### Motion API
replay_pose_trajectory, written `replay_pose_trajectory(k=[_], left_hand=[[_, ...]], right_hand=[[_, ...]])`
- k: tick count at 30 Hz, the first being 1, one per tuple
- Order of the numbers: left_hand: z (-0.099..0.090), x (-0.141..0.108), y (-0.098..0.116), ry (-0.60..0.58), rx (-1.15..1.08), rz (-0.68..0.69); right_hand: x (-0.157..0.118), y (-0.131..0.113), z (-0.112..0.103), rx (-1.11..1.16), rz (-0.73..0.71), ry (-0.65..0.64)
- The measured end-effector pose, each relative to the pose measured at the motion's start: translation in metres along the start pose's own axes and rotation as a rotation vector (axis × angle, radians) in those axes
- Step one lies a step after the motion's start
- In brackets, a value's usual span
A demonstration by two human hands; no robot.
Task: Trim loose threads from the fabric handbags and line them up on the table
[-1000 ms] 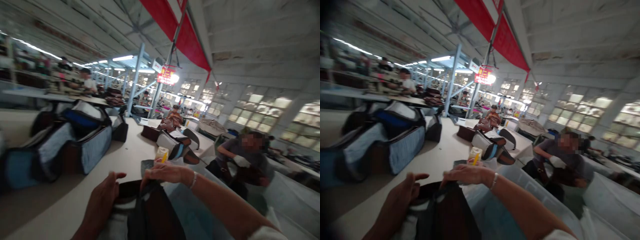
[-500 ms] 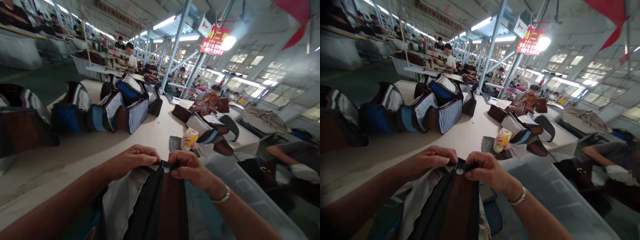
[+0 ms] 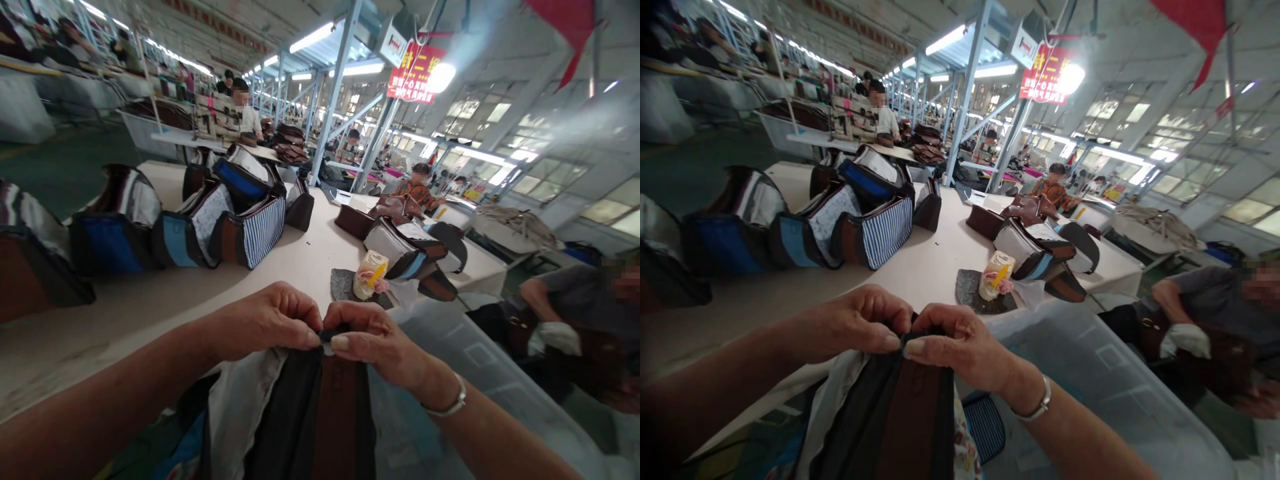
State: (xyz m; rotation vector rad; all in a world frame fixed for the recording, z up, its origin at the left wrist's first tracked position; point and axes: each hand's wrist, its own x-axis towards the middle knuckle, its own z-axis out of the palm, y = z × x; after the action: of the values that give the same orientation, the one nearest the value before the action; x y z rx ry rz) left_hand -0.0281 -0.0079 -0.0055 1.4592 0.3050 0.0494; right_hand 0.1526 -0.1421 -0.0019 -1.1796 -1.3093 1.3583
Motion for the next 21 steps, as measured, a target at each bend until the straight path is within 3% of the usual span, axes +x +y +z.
replay_pose_trajectory(k=[4,10,21], left_hand=[[0.004,0.003,0.002,0.02,0.044,-0.008],[0.003,0.005,0.005,0.068,0.138,-0.072],[-0.005,0.007,0.013,0.051,0.342,-0.075]], right_hand=[[0.002,-0.002,0.002,-0.125,-0.01,0.07],[0.004,0.005,0.003,-0.078,0.095,0.139],[0.011,0.001,0.008,-0.193,0.095,0.236]])
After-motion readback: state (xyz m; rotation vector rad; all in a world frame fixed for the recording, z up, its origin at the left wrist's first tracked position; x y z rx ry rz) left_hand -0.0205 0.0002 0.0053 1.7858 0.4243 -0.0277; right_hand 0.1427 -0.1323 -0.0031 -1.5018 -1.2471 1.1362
